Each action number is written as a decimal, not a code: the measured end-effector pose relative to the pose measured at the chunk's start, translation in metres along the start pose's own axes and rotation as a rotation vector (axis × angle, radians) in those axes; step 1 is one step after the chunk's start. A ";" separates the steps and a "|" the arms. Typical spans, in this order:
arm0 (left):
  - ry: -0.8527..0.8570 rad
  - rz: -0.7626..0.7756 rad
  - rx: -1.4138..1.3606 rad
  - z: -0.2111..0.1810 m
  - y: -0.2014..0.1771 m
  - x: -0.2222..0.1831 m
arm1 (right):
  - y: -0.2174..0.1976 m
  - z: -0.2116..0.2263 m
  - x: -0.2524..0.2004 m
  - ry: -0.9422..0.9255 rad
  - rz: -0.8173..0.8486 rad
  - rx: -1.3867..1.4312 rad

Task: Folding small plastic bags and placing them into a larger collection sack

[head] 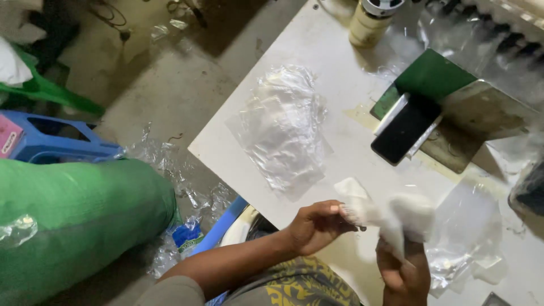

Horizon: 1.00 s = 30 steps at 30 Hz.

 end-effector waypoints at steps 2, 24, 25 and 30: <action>0.184 0.098 -0.233 0.009 0.024 0.013 | 0.016 -0.016 0.004 0.200 -0.787 0.729; 1.001 0.412 1.931 0.014 0.023 0.030 | 0.009 -0.046 0.006 -0.121 -0.358 1.250; 0.953 0.394 1.863 0.023 0.028 0.026 | 0.012 -0.062 0.004 -0.041 -0.281 1.178; 0.474 0.630 1.641 0.027 0.051 0.018 | -0.011 -0.090 -0.007 0.431 -0.256 0.889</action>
Point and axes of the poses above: each hand's wrist, its own x-axis towards the middle knuckle, its own y-axis out of the palm, z = x × y, the point moved 1 cm from there along x, towards the middle knuckle, and after that the axes turned 6 degrees about z, right-handed, at the moved point
